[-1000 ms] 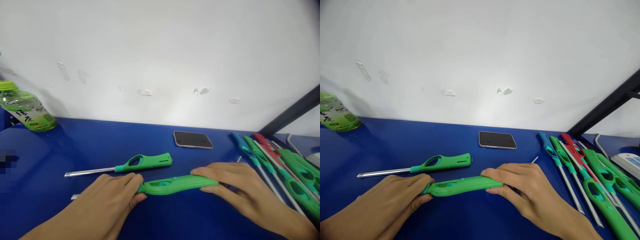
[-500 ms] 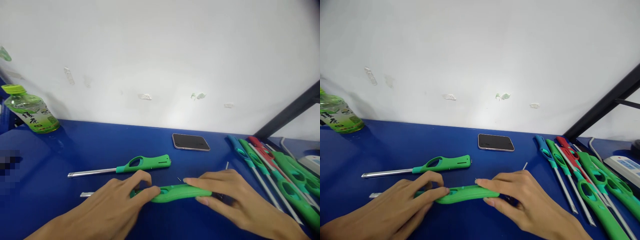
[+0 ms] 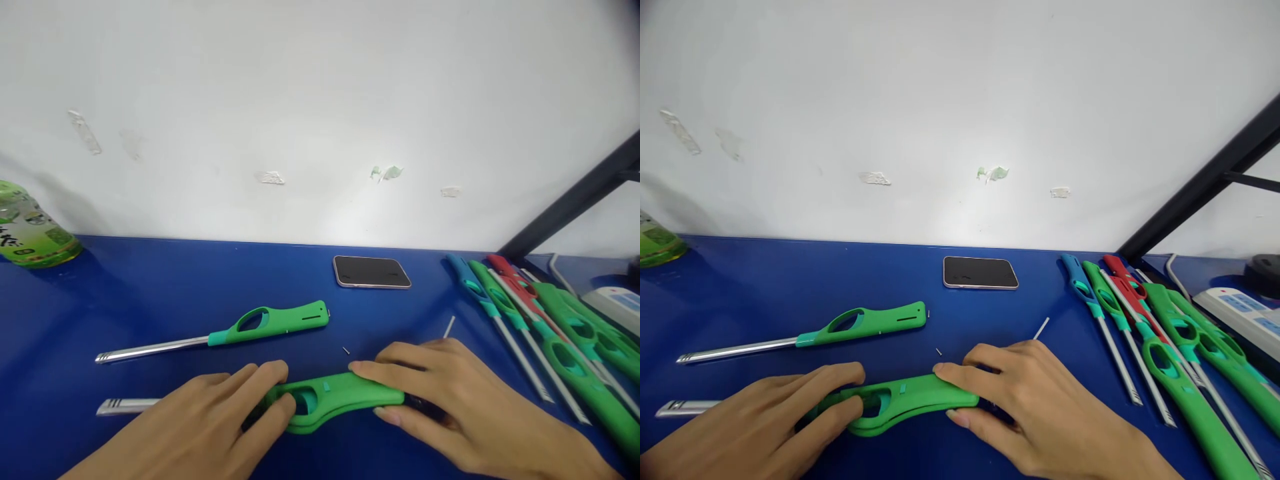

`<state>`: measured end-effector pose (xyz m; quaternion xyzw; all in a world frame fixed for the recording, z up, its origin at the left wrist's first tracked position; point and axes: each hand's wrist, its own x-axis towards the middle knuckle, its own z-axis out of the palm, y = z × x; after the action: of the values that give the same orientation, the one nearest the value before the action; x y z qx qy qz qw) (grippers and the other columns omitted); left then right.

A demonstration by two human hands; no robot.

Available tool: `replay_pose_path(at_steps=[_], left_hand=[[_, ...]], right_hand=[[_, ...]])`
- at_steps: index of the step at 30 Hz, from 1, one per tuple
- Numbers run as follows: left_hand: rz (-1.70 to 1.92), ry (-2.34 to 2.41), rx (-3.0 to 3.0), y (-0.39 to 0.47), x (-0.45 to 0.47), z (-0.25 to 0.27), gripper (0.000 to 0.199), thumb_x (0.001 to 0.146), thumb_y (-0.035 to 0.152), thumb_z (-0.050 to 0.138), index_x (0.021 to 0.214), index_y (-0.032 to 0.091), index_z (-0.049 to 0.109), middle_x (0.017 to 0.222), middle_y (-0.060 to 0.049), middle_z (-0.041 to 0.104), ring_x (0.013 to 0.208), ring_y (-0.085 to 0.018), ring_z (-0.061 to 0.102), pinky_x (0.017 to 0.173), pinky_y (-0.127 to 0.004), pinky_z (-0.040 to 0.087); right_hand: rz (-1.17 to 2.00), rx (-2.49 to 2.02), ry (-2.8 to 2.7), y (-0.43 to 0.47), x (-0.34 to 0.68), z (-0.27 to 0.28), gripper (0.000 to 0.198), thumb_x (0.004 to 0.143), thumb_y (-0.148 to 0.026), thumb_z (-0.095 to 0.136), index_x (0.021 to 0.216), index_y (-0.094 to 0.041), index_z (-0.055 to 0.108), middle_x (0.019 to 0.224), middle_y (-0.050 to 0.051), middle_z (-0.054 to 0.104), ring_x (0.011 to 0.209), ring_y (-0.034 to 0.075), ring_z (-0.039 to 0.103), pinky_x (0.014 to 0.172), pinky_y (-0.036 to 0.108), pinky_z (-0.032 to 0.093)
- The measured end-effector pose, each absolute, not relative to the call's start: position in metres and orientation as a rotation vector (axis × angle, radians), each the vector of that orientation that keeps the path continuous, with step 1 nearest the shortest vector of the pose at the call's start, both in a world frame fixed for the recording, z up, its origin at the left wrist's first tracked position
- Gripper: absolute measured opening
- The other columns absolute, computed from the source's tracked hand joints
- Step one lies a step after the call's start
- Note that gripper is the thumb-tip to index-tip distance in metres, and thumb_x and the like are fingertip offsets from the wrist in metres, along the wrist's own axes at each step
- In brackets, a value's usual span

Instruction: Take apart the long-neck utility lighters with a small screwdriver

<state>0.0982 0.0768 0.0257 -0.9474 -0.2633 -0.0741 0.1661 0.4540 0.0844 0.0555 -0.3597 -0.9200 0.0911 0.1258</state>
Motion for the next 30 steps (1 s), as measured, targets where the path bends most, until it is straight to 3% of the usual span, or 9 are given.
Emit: replay_pose_path(at_steps=[6, 11, 16, 19, 22, 27, 30], left_hand=[[-0.331, -0.819, -2.725, 0.081, 0.103, 0.021, 0.055, 0.086, -0.001, 0.051, 0.127, 0.034, 0.061, 0.123, 0.001, 0.077, 0.084, -0.02, 0.076, 0.072, -0.029, 0.056], [-0.368, -0.832, -2.76, 0.084, 0.108, 0.022, 0.054, 0.086, -0.001, 0.06, 0.128, 0.033, 0.06, 0.103, 0.001, 0.074, 0.077, -0.022, 0.071, 0.065, -0.032, 0.049], [-0.489, -0.787, -2.732, 0.085, 0.113, 0.027, 0.056, 0.084, -0.006, 0.049, 0.126, 0.029, 0.061, 0.097, 0.0, 0.077, 0.079, -0.024, 0.073, 0.078, -0.038, 0.052], [-0.567, -0.797, -2.68, 0.087, 0.114, 0.027, 0.053, 0.098, -0.005, 0.039, 0.137, 0.024, 0.061, 0.097, 0.001, 0.079, 0.083, -0.023, 0.076, 0.086, -0.039, 0.05], [-0.622, -0.793, -2.644, 0.089, 0.115, 0.031, 0.04, 0.116, 0.008, 0.031, 0.14, 0.019, 0.062, 0.092, 0.002, 0.079, 0.079, -0.021, 0.076, 0.089, -0.039, 0.048], [-0.747, -0.881, -2.564, 0.092, 0.111, 0.036, 0.037, 0.123, 0.023, 0.029, 0.142, 0.019, 0.06, 0.109, -0.002, 0.084, 0.093, -0.019, 0.079, 0.099, -0.035, 0.049], [-0.819, -1.046, -2.609, 0.09, 0.106, 0.031, 0.041, 0.121, 0.03, 0.039, 0.159, 0.018, 0.05, 0.119, -0.004, 0.081, 0.102, -0.02, 0.078, 0.1, -0.032, 0.052]], right_hand=[[0.156, -1.106, -2.642, 0.08, 0.452, 0.049, 0.044, 0.122, -0.053, 0.047, 0.151, -0.031, 0.072, 0.125, 0.003, 0.081, 0.099, 0.023, 0.085, 0.084, 0.037, 0.068], [0.314, -1.207, -2.618, 0.078, 0.448, 0.048, 0.032, 0.114, -0.045, 0.062, 0.143, -0.036, 0.072, 0.127, 0.002, 0.077, 0.097, 0.024, 0.084, 0.077, 0.038, 0.067], [0.474, -1.288, -2.59, 0.078, 0.443, 0.049, 0.028, 0.109, -0.035, 0.074, 0.136, -0.037, 0.072, 0.126, 0.0, 0.074, 0.095, 0.022, 0.08, 0.077, 0.036, 0.063], [0.554, -1.322, -2.53, 0.079, 0.442, 0.05, 0.028, 0.108, -0.036, 0.076, 0.136, -0.04, 0.07, 0.126, -0.002, 0.074, 0.097, 0.022, 0.079, 0.08, 0.036, 0.062], [0.627, -1.33, -2.446, 0.078, 0.444, 0.05, 0.026, 0.109, -0.038, 0.075, 0.134, -0.041, 0.07, 0.122, -0.005, 0.078, 0.096, 0.021, 0.078, 0.081, 0.034, 0.061], [0.593, -1.3, -2.313, 0.078, 0.447, 0.051, 0.027, 0.108, -0.047, 0.076, 0.135, -0.043, 0.073, 0.127, -0.008, 0.082, 0.102, 0.022, 0.08, 0.085, 0.032, 0.061], [0.72, -1.326, -2.263, 0.084, 0.449, 0.056, 0.023, 0.112, -0.049, 0.069, 0.132, -0.037, 0.074, 0.121, -0.005, 0.082, 0.092, 0.019, 0.078, 0.076, 0.028, 0.057]])
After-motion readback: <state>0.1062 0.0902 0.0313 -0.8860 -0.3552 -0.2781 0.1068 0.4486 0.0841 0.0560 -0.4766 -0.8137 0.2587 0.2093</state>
